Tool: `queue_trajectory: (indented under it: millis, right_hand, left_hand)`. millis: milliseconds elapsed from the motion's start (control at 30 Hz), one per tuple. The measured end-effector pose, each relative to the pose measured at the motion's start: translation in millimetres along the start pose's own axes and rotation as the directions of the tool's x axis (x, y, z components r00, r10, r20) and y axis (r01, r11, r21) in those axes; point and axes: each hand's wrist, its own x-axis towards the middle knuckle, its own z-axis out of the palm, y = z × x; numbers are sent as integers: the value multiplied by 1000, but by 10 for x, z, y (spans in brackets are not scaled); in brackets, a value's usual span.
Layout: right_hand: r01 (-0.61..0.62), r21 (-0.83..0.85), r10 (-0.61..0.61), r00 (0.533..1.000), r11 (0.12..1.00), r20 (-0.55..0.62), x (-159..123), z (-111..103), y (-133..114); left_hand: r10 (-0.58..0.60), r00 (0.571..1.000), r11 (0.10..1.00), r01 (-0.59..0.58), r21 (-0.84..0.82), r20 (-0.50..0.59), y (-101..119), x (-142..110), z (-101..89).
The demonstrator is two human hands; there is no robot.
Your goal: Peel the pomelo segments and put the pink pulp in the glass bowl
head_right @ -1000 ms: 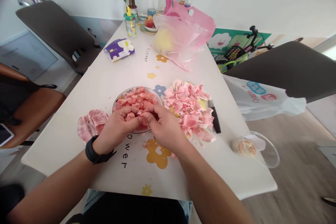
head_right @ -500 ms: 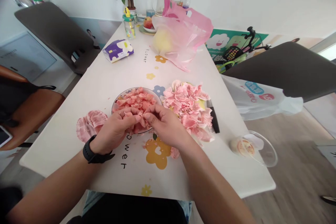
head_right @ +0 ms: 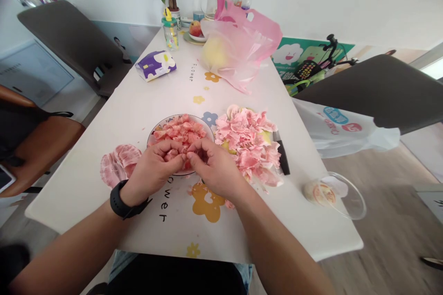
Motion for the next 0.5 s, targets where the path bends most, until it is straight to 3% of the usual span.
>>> queue_trajectory:
  millis: [100, 300, 500]
  right_hand:
    - [-57, 154, 47, 996, 986, 72, 5, -31, -61]
    - [-154, 429, 78, 979, 890, 188, 46, -11, 12]
    - [-156, 644, 158, 986, 749, 55, 72, 93, 14]
  left_hand:
    - [-6, 999, 999, 7, -31, 38, -15, 1, -18]
    - [-13, 980, 944, 76, -320, 197, -25, 21, -33]
    - [-15, 1000, 943, 16, -331, 7, -72, 38, 12]
